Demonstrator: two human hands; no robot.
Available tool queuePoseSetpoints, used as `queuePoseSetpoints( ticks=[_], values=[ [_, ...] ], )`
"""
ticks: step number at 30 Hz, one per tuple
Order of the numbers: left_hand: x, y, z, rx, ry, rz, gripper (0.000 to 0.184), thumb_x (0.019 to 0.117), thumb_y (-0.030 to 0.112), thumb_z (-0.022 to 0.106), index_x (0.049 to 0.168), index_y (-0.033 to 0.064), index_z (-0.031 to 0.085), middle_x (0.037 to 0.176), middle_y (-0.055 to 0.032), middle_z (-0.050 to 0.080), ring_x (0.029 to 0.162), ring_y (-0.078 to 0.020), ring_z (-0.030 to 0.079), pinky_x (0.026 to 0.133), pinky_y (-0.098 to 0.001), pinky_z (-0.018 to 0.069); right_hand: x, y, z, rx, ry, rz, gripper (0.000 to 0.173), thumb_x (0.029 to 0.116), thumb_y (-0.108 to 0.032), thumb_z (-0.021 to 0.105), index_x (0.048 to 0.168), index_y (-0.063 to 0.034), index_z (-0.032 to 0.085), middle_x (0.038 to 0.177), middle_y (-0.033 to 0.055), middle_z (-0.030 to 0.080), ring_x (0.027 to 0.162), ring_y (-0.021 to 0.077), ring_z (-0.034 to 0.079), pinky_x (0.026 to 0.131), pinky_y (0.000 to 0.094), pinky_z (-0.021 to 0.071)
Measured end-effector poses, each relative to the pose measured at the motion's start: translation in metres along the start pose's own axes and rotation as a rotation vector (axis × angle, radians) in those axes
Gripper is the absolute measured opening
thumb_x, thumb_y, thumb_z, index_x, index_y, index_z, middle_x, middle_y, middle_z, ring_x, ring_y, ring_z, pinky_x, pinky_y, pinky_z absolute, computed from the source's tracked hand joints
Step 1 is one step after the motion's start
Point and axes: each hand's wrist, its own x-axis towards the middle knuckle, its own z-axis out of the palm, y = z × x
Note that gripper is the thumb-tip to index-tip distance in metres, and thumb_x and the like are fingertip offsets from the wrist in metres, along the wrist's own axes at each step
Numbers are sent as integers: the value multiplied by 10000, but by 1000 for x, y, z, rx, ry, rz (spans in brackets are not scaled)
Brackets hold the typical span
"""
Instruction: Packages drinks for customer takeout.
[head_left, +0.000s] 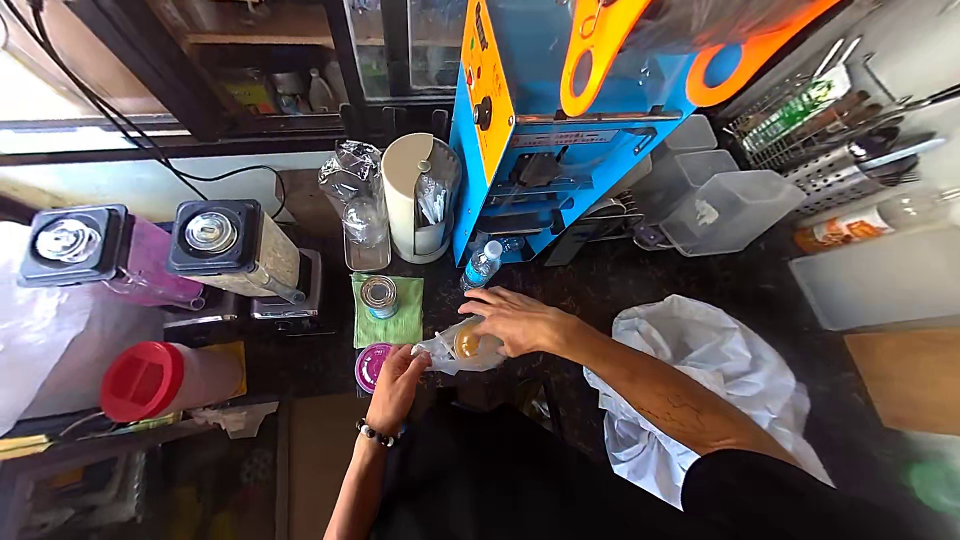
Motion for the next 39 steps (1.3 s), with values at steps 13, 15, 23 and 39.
queuePoseSetpoints(
  ticks=[13, 15, 23, 39],
  values=[
    [44, 25, 2, -240, -32, -112, 229, 1078, 143, 427, 1047, 22, 618, 765, -10, 617, 670, -109, 632, 663, -292, 572, -39, 42, 18, 551, 296, -165, 311, 903, -296, 709, 921, 14, 726, 930, 138, 694, 999, 255, 613, 921, 393, 459],
    [51, 33, 2, -246, -67, -124, 232, 1081, 135, 428, 1055, 11, 622, 679, 3, 609, 603, -103, 621, 632, -274, 569, -42, 40, 17, 579, 324, -176, 318, 915, -304, 692, 856, 8, 698, 904, 115, 680, 978, 206, 604, 894, 339, 460],
    [96, 26, 62, -447, -415, 59, 224, 1055, 112, 382, 1008, 31, 586, 960, -79, 715, 932, -175, 707, 910, -386, 576, -37, 12, 21, 660, 573, -163, 269, 967, -265, 641, 952, -13, 734, 1122, 139, 647, 1158, 222, 552, 1035, 360, 434],
    [80, -30, 80, 575, -76, 1238, 122, 908, -26, 615, 830, 20, 696, 1060, -237, 711, 964, -327, 715, 887, -394, 593, 3, 31, 45, 1211, 358, 90, 267, 1037, -117, 432, 891, -17, 631, 803, 7, 586, 721, 42, 544, 694, 238, 467]
  ],
)
